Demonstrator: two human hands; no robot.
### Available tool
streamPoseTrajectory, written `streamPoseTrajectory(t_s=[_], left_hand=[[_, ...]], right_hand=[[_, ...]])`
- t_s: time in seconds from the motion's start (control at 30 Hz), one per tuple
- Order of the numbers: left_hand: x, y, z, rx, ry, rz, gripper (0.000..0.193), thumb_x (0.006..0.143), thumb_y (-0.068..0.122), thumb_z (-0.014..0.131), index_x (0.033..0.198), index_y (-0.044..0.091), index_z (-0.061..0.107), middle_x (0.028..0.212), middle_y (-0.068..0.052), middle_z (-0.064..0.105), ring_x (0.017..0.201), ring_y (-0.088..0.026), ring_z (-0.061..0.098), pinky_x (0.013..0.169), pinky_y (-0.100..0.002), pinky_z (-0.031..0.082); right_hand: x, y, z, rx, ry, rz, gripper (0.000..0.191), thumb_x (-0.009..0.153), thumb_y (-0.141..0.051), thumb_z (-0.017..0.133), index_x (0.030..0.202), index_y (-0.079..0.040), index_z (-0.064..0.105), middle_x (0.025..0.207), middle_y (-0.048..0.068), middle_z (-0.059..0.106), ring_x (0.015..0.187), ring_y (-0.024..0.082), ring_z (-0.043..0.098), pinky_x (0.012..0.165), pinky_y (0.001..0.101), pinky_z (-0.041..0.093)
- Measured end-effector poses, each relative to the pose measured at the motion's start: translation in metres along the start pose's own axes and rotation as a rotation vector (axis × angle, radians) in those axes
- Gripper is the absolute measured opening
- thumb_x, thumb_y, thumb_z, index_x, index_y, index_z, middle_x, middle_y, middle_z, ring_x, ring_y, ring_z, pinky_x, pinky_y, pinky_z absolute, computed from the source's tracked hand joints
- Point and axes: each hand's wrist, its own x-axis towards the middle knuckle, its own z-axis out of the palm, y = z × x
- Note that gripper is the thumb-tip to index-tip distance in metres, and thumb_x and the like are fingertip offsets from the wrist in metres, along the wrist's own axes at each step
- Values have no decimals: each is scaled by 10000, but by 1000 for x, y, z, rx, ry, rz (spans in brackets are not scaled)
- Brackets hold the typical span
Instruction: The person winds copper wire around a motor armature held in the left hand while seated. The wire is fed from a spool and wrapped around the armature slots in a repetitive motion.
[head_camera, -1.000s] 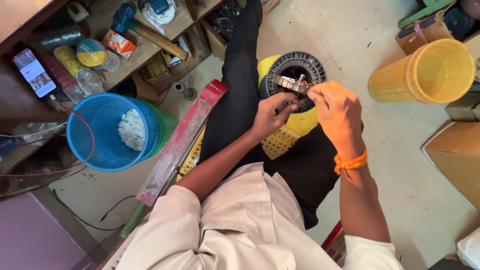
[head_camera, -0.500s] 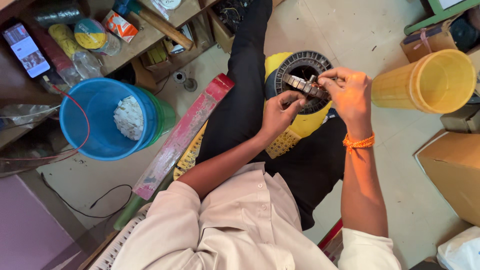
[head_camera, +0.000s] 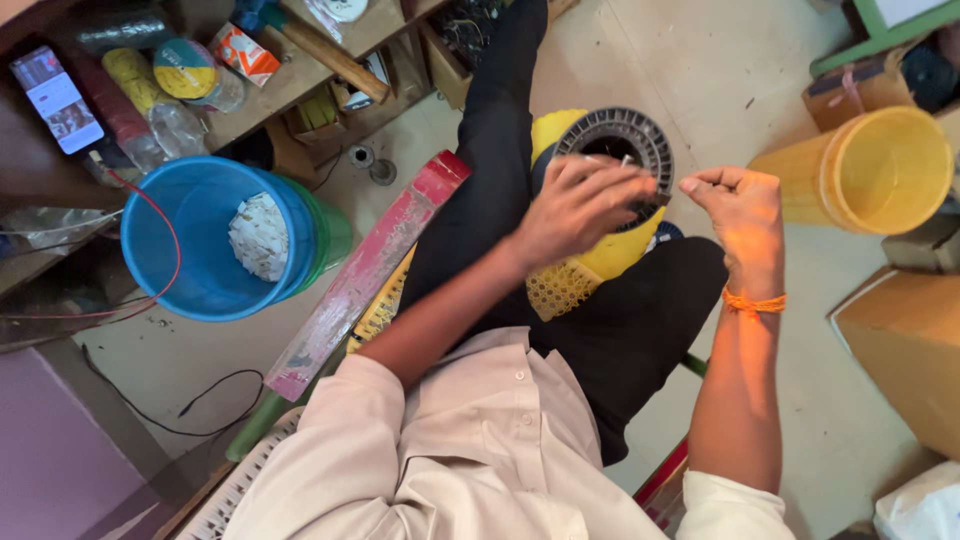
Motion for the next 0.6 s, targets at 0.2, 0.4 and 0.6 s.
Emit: streamPoseTrajectory(t_s=[0.2, 0.4, 0.6], left_hand=[[26, -46, 5, -326, -482, -28, 767, 930, 202, 801, 1581, 173, 396, 1188, 11, 672, 1011, -215, 584, 973, -359, 523], [20, -44, 5, -447, -486, -117, 771, 888, 143, 794, 1562, 172, 422, 1218, 25, 673, 1115, -222, 606, 1041, -371, 524], [24, -48, 10, -410, -449, -53, 609, 881, 140, 802, 1434, 160, 551, 1288, -35, 663, 1113, -256, 580, 1000, -366, 516]], right_hand=[[-32, -25, -8, 330, -147, 74, 115, 912, -80, 755, 961, 21, 732, 658, -116, 484, 545, -2, 350, 492, 209, 240], [-55, -33, 13, 150, -129, -47, 93, 929, -52, 769, 969, 28, 741, 666, -117, 438, 581, -5, 321, 509, 217, 216], [-72, -20, 34, -283, -57, -406, 103, 923, -55, 767, 1017, -29, 735, 802, 71, 685, 679, 131, 658, 630, 290, 505]])
